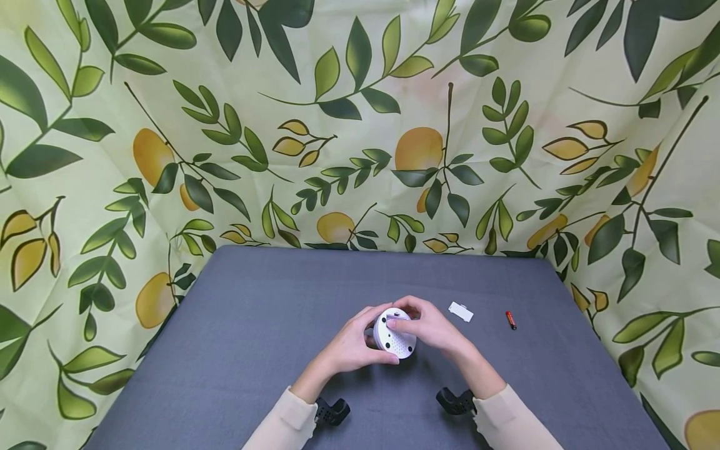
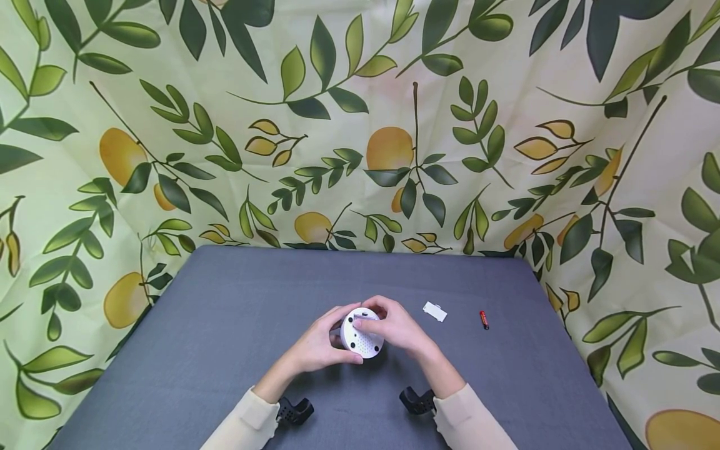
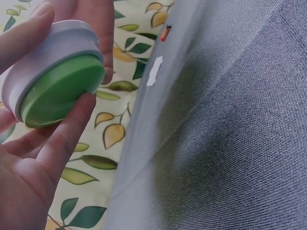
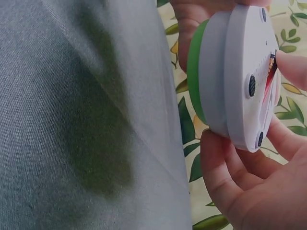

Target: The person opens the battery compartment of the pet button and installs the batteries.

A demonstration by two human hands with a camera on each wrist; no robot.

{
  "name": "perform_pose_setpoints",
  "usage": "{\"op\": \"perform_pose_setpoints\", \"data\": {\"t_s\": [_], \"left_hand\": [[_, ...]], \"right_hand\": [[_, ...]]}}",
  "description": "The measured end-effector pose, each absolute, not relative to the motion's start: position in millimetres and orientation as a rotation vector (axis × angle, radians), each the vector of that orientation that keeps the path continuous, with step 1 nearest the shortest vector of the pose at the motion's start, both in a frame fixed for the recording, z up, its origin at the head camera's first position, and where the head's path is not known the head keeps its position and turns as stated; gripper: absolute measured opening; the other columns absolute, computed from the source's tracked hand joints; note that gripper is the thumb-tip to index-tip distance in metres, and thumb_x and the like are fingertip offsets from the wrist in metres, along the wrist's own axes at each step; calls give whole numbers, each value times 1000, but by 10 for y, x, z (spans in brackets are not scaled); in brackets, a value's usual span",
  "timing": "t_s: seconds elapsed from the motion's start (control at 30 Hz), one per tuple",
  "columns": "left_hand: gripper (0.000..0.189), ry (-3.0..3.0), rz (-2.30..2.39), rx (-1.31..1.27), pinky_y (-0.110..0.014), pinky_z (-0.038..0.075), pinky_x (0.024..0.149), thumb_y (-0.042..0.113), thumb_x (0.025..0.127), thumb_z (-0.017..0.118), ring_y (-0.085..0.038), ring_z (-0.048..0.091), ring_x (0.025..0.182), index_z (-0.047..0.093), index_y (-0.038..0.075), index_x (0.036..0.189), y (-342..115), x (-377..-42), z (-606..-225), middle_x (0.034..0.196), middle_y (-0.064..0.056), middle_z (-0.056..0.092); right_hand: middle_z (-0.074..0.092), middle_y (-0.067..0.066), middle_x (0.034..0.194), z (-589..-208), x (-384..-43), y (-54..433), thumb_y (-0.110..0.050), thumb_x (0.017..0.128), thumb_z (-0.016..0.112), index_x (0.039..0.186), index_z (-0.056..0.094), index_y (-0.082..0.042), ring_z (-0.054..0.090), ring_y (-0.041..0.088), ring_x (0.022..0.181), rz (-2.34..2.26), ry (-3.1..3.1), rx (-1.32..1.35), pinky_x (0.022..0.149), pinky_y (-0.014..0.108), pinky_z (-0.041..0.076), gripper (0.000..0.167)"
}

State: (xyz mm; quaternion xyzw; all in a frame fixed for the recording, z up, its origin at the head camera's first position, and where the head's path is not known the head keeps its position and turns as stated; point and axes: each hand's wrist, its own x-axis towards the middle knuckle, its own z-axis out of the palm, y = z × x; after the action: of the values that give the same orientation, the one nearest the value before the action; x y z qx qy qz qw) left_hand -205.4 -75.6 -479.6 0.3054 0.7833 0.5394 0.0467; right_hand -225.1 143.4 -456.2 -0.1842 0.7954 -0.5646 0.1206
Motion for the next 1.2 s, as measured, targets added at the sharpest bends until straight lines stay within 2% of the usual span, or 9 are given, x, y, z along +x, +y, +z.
{"op": "perform_pose_setpoints", "data": {"t_s": [0.47,0.77,0.97,1.2], "left_hand": [[91,2378,1636,936,-25,58,84,23,73,94,-18,59,113,47,23,152,-738,-2053,-4802,131,1,56],[95,2354,1658,924,-27,59,83,16,71,95,-19,60,113,46,19,152,-719,-2050,-4811,134,-2,56],[92,2355,1656,896,-24,58,84,21,74,94,-16,60,114,47,22,152,-732,-2039,-4811,131,2,56],[91,2350,1689,894,-26,59,85,23,75,93,-20,60,117,46,16,152,-735,-2037,-4804,134,0,55]], "right_hand": [[64,11,101,-4605,-2250,1430,-16,89,77,112,65,-1,59,24,91,-1710,2272,-540,75,29,50,30],[63,11,98,-4649,-2262,1432,-15,88,77,110,66,-1,58,24,88,-1755,2259,-541,72,27,50,28],[64,11,99,-4658,-2247,1438,-16,89,77,112,66,0,58,25,89,-1767,2266,-524,72,28,50,30],[67,10,103,-4599,-2232,1460,-18,89,78,115,67,-2,61,24,92,-1757,2304,-454,75,28,52,33]]}}
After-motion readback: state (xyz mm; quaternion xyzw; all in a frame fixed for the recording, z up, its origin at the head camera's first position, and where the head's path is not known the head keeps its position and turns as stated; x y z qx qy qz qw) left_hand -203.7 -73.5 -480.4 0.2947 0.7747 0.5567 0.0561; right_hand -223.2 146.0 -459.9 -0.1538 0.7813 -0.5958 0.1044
